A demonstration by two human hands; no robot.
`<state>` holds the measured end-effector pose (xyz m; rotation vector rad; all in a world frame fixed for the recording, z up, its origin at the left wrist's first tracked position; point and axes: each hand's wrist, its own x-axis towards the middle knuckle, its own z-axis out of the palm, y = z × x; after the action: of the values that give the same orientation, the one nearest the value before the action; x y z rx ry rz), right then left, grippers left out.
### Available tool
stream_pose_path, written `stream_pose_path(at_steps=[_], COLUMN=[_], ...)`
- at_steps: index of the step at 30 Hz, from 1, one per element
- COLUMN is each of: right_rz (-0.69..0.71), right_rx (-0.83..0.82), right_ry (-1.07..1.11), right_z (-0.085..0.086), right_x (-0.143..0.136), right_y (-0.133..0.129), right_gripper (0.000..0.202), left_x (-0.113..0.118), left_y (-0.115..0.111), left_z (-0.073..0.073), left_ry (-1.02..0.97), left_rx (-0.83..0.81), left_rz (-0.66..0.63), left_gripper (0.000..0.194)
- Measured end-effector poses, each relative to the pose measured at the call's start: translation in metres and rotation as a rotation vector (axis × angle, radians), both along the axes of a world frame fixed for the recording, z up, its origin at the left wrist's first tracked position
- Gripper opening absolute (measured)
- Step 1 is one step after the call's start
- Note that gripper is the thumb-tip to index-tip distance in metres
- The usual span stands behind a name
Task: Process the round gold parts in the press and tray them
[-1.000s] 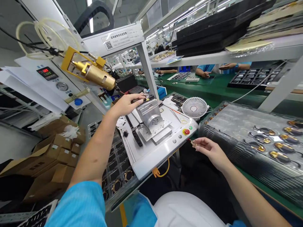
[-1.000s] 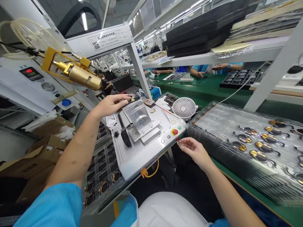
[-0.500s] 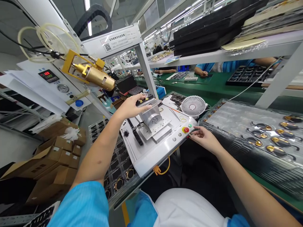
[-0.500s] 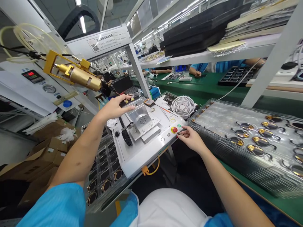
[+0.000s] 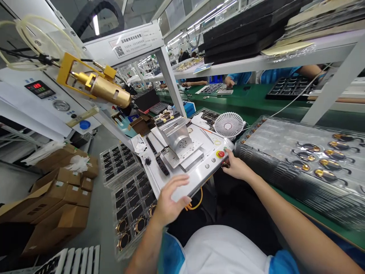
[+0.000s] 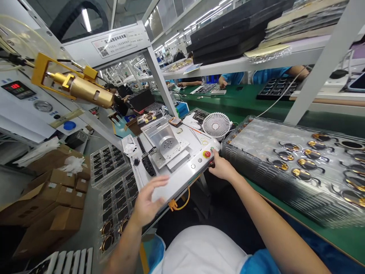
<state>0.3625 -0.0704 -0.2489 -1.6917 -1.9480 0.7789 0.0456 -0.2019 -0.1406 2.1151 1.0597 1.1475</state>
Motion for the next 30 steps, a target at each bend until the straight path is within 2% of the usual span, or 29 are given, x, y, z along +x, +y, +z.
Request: stream_pose_path(at_steps=[2, 4, 7, 10, 12, 14, 18, 20, 23, 25, 27, 30], right_rz=[-0.011, -0.01, 0.073, 0.2, 0.2, 0.145, 0.055, 0.072, 0.184, 0.159, -0.032, -0.38], right_rx=[-0.006, -0.023, -0.057, -0.049, -0.008, 0.039, 0.138, 0.198, 0.292, 0.336, 0.349, 0.252], right_ry=[0.076, 0.154, 0.418, 0.762, 0.88, 0.925, 0.923, 0.848, 0.628, 0.431, 0.197, -0.223], right_z=[0.001, 0.003, 0.001, -0.003, -0.005, -0.007, -0.009, -0.004, 0.015, 0.037, 0.062, 0.096], right_x=[0.005, 0.006, -0.004, -0.03, -0.049, -0.064, -0.075, -0.072, -0.049, -0.013, 0.037, 0.122], right_y=[-0.001, -0.011, -0.048, -0.096, -0.12, -0.133, -0.139, -0.138, -0.131, -0.119, -0.1, -0.067], right_gripper=[0.094, 0.085, 0.068, 0.063, 0.065, 0.068, 0.068, 0.065, 0.06, 0.047, 0.024, 0.011], left_x=[0.01, 0.02, 0.035, 0.05, 0.06, 0.068, 0.081, 0.083, 0.081, 0.076, 0.069, 0.06], left_y=[-0.014, -0.023, -0.032, -0.032, -0.028, -0.023, -0.016, -0.015, -0.015, -0.016, -0.018, -0.022], left_z=[-0.03, -0.053, -0.082, -0.103, -0.111, -0.116, -0.118, -0.119, -0.12, -0.121, -0.122, -0.127], left_ry=[-0.022, -0.052, -0.252, -0.562, -0.735, -0.864, -0.992, -1.002, -0.984, -0.965, -0.945, -0.917], left_rx=[-0.171, -0.338, -0.563, -0.694, -0.74, -0.775, -0.843, -0.868, -0.871, -0.863, -0.864, -0.874], left_rz=[0.019, 0.031, 0.041, 0.018, -0.047, -0.114, -0.114, -0.092, -0.042, 0.001, 0.039, 0.084], left_gripper=[0.032, 0.031, 0.037, 0.05, 0.057, 0.061, 0.06, 0.059, 0.053, 0.05, 0.049, 0.051])
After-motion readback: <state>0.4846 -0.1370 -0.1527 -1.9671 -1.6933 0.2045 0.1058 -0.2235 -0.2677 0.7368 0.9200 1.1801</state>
